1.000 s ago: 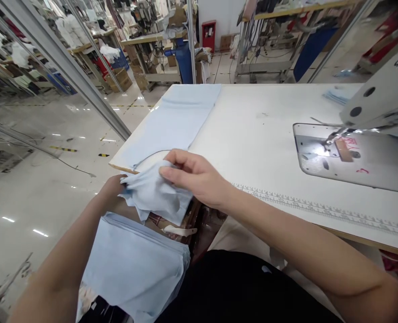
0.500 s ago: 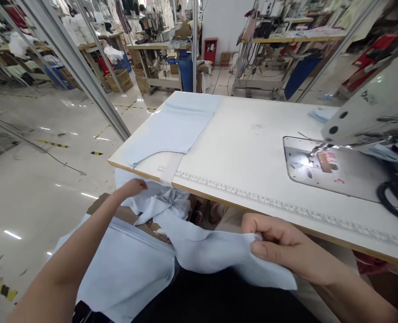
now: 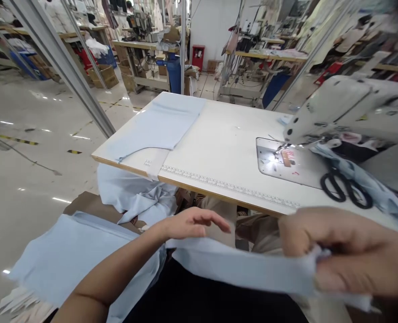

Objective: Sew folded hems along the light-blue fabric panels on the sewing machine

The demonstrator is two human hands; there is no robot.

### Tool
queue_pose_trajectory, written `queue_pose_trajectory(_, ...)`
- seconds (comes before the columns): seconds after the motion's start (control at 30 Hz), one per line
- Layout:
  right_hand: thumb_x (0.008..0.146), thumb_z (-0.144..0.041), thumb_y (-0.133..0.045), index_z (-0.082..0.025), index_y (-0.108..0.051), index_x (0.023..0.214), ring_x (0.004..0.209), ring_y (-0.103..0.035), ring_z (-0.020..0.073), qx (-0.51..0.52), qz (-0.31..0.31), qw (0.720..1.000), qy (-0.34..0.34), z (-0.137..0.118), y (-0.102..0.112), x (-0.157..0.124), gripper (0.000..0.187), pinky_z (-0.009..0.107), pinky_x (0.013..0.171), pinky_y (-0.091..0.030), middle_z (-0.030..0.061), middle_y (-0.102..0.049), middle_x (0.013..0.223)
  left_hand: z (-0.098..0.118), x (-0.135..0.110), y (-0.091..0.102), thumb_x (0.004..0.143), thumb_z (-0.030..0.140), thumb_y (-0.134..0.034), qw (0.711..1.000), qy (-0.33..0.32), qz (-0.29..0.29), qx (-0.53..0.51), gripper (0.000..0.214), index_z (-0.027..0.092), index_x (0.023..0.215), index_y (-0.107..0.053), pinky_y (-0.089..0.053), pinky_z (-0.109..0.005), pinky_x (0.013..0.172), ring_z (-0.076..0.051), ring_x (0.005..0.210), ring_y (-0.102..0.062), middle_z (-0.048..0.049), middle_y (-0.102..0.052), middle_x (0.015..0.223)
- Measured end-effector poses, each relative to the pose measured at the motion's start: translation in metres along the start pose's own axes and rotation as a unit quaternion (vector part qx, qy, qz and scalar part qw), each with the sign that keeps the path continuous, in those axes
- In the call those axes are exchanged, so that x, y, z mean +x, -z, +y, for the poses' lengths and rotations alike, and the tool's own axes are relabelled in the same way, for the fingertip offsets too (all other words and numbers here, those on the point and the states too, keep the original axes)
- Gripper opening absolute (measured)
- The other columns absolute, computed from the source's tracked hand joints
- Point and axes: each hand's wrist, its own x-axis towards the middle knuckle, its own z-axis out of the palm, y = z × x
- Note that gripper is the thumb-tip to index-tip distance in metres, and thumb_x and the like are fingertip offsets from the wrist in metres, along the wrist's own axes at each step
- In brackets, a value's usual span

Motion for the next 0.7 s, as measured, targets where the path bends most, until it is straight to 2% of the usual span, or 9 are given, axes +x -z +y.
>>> queue_pose_trajectory(0.07,0.078,-0.05,-0.068,-0.024,-0.065,0.071,0.042,-0.041,0.0063,0.031,0.024,0.999,-0.023,-0.008,0.006,-0.004,0.027,0.017,0.035,-0.025,-0.0015,-0.048,0.054,0.026,0.014,-0.018,0.076,0.063,-0.057,0.996,-0.076,-0.025,-0.043,0.057,0.015,0.107,-0.065,-0.049,-0.033,0.08,-0.025,0.091,-0.062,-0.0097,-0.066,0.102)
queue_pose_trajectory(0.1,0.079,-0.049,-0.068,-0.024,-0.064,0.072,0.042,-0.041,0.006,0.038,0.047,0.998,-0.032,-0.009,0.009,-0.007,0.026,0.016,0.035,-0.026,-0.002,-0.048,0.055,0.036,0.018,-0.026,0.075,0.055,-0.062,0.995,-0.093,-0.013,-0.038,0.049,0.014,0.103,-0.065,-0.049,-0.032,0.076,-0.024,0.086,-0.062,-0.009,-0.066,0.097)
queue_pose_trajectory(0.2,0.08,-0.045,-0.068,-0.023,-0.062,0.075,0.038,-0.04,0.005,0.03,0.078,0.995,-0.049,-0.008,0.014,-0.019,0.023,0.014,0.032,-0.028,-0.0032,-0.049,0.054,0.053,0.028,-0.046,0.076,0.03,-0.061,0.992,-0.088,0.073,0.057,0.023,0.017,0.095,-0.064,-0.048,-0.028,0.073,-0.02,0.08,-0.061,-0.0055,-0.066,0.09)
queue_pose_trajectory(0.27,0.08,-0.043,-0.068,-0.022,-0.062,0.076,0.037,-0.038,0.0048,0.027,0.078,0.995,-0.052,-0.004,0.014,-0.028,0.023,0.014,0.029,-0.028,-0.0036,-0.049,0.055,0.054,0.034,-0.054,0.074,0.018,-0.053,0.982,-0.08,0.116,0.128,0.02,0.019,0.091,-0.063,-0.047,-0.028,0.073,-0.018,0.079,-0.061,-0.0039,-0.066,0.086)
queue_pose_trajectory(0.33,0.079,-0.042,-0.068,-0.021,-0.062,0.076,0.038,-0.038,0.0048,0.026,0.083,0.995,-0.044,-0.002,0.013,-0.038,0.022,0.014,0.029,-0.028,-0.0039,-0.048,0.055,0.046,0.039,-0.059,0.069,0.014,-0.048,0.975,-0.053,0.125,0.177,0.021,0.02,0.083,-0.062,-0.045,-0.028,0.071,-0.018,0.075,-0.059,-0.0022,-0.065,0.081)
queue_pose_trajectory(0.43,0.079,-0.041,-0.07,-0.02,-0.062,0.074,0.039,-0.038,0.0048,0.027,0.092,0.995,-0.024,-0.003,0.013,-0.056,0.022,0.015,0.03,-0.026,-0.0037,-0.048,0.055,0.023,0.042,-0.062,0.065,0.018,-0.044,0.976,0.064,0.121,0.172,0.013,0.02,0.069,-0.057,-0.042,-0.026,0.064,-0.017,0.069,-0.055,0.0002,-0.059,0.071)
queue_pose_trajectory(0.57,0.075,-0.044,-0.072,-0.02,-0.061,0.068,0.045,-0.04,0.008,0.059,0.115,0.991,0.035,-0.001,0.022,-0.091,0.028,0.02,0.039,-0.027,-0.0019,-0.049,0.054,-0.015,0.023,-0.06,0.067,0.029,-0.042,0.963,0.161,0.136,0.167,0.014,0.02,0.059,-0.049,-0.04,-0.026,0.056,-0.019,0.062,-0.055,0.0004,-0.055,0.06)
queue_pose_trajectory(0.63,0.075,-0.046,-0.072,-0.021,-0.061,0.067,0.046,-0.041,0.0097,0.051,0.145,0.986,0.056,0.006,0.029,-0.107,0.029,0.023,0.042,-0.029,-0.0008,-0.05,0.055,-0.025,0.002,-0.05,0.063,0.031,-0.04,0.955,0.191,0.14,0.178,0.014,0.021,0.055,-0.046,-0.04,-0.027,0.053,-0.02,0.058,-0.055,0.0004,-0.054,0.055)
queue_pose_trajectory(0.7,0.078,-0.045,-0.069,-0.021,-0.061,0.069,0.049,-0.043,0.0104,0.016,0.189,0.979,0.072,0.017,0.035,-0.117,0.027,0.023,0.044,-0.033,0.0001,-0.052,0.059,-0.023,-0.016,-0.028,0.062,0.029,-0.04,0.944,0.221,0.144,0.2,0.014,0.021,0.056,-0.05,-0.043,-0.028,0.052,-0.021,0.058,-0.057,0.0004,-0.057,0.056)
